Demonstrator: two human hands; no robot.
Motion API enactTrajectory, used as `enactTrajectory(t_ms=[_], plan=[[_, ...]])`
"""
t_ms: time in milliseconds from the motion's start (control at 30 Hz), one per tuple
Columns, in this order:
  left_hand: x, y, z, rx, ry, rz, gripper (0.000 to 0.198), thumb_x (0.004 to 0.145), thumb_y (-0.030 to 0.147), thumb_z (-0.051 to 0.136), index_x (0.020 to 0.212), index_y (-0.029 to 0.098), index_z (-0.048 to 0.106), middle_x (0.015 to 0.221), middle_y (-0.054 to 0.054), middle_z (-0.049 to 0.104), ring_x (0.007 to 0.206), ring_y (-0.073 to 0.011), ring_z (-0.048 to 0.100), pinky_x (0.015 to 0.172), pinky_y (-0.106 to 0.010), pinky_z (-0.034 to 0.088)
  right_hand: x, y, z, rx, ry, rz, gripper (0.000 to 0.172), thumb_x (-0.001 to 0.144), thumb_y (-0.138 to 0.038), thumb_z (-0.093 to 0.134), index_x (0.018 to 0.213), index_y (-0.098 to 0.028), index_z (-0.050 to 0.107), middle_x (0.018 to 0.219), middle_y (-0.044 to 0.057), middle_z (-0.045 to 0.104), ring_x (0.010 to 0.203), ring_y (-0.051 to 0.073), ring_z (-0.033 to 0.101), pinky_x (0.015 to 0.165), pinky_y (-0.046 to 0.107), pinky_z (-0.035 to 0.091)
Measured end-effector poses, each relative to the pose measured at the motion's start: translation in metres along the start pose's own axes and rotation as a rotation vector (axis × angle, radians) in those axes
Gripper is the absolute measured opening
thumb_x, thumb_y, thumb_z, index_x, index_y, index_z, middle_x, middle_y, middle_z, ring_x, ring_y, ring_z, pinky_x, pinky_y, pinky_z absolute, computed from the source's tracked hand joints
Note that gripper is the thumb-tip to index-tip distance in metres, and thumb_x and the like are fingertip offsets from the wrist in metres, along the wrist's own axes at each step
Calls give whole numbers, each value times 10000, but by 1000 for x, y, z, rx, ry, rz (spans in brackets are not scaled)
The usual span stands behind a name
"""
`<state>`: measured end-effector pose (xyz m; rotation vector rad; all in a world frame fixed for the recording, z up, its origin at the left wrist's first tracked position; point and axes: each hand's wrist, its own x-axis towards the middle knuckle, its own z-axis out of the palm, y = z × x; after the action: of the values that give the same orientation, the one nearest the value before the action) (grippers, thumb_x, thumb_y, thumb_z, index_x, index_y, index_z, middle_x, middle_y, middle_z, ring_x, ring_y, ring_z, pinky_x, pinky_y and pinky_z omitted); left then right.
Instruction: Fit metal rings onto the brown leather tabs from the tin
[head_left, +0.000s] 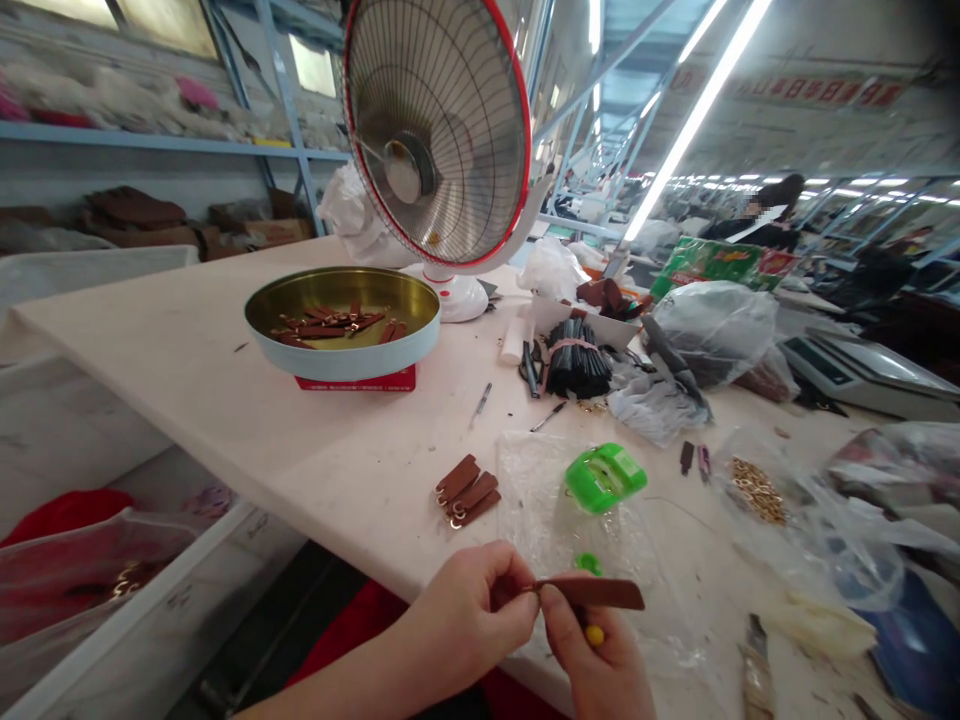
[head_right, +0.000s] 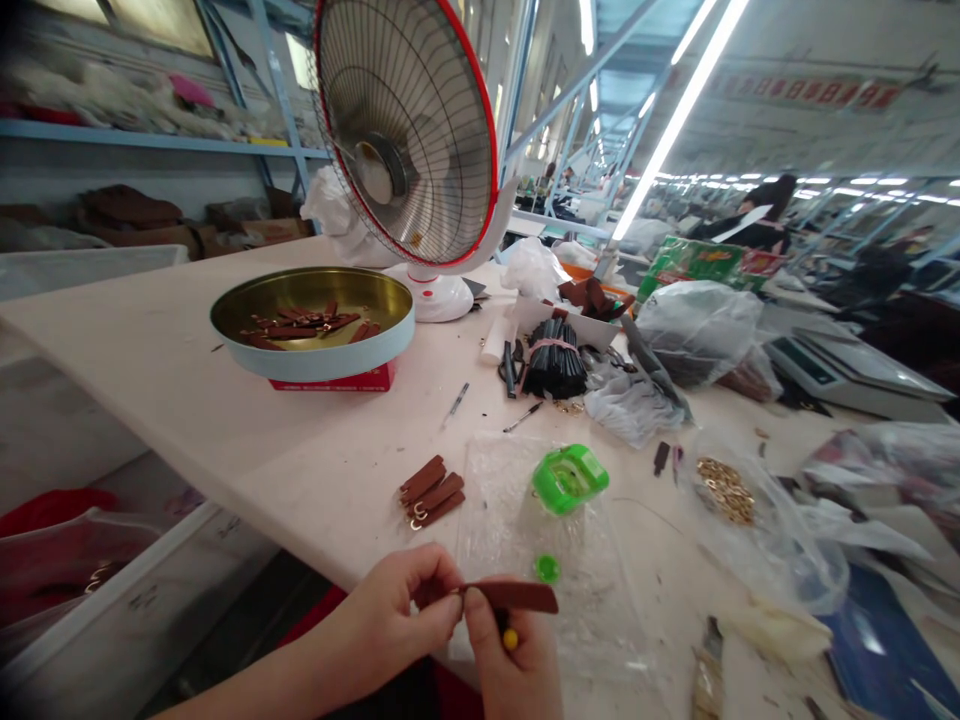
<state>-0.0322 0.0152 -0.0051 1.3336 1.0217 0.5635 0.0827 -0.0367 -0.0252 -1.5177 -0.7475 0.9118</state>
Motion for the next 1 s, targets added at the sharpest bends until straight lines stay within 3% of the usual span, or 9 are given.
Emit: enactTrajectory(t_ms=[133, 200, 333, 500, 600, 733, 900, 1000], plan=[[9, -1, 4, -142, -13, -37, 59, 639, 214, 484, 653, 157, 496, 564, 36, 485, 535, -89, 436, 516, -215, 339, 11, 6, -8, 51, -120, 106, 447, 697, -622, 635, 622, -195, 525, 467, -72, 371, 436, 100, 303, 416, 238, 236], [15, 0, 6, -273, -21, -80, 73, 610, 221, 489, 650, 163, 470, 564, 40, 488, 527, -85, 451, 531, -218, 361, 21, 8, -20, 10, -134, 57, 468, 780, -628, 534, 593, -203, 476, 490, -54, 407, 468, 110, 349, 454, 238, 292], [28, -3, 7, -325, 8, -157, 104, 577, 239, 504, 630, 165, 454, 529, 55, 475, 484, -66, 422, 502, -205, 329, 43, 13, -55, -89, 84, -96, 457, 849, -618, 416, 780, -194, 574, 653, 0, 572, 666, 157, 502, 623, 251, 396], [43, -12, 10, -326, 29, -219, 115, 583, 261, 508, 627, 169, 456, 506, 61, 482, 491, -69, 422, 501, -204, 325, 66, 27, -82, -149, 326, -132, 405, 864, -583, 421, 806, -202, 547, 609, -29, 530, 622, 153, 493, 608, 265, 402], [49, -14, 13, -308, 38, -248, 126, 590, 275, 517, 618, 171, 452, 493, 68, 475, 476, -66, 412, 496, -206, 313, 77, 40, -83, -258, 380, -180, 430, 849, -595, 426, 751, -196, 550, 617, -16, 539, 622, 165, 506, 596, 285, 396], [53, -15, 16, -285, 51, -254, 125, 597, 272, 520, 614, 172, 447, 492, 68, 473, 478, -66, 407, 502, -209, 314, 82, 51, -81, -281, 357, -180, 438, 838, -603, 432, 745, -192, 550, 601, -9, 547, 604, 176, 516, 572, 294, 394], [49, -11, 23, -255, 46, -248, 127, 604, 267, 528, 634, 165, 459, 509, 63, 482, 483, -66, 418, 507, -210, 323, 66, 30, -90, -66, 367, -212, 408, 853, -573, 451, 720, -200, 552, 598, -21, 535, 569, 139, 465, 533, 248, 360], [41, -6, 26, -271, -11, -256, 151, 602, 272, 555, 645, 159, 464, 522, 55, 493, 482, -66, 435, 501, -208, 316, 52, 6, -92, 187, 248, -277, 464, 860, -594, 427, 631, -203, 529, 547, -29, 485, 537, 127, 418, 507, 234, 342]])
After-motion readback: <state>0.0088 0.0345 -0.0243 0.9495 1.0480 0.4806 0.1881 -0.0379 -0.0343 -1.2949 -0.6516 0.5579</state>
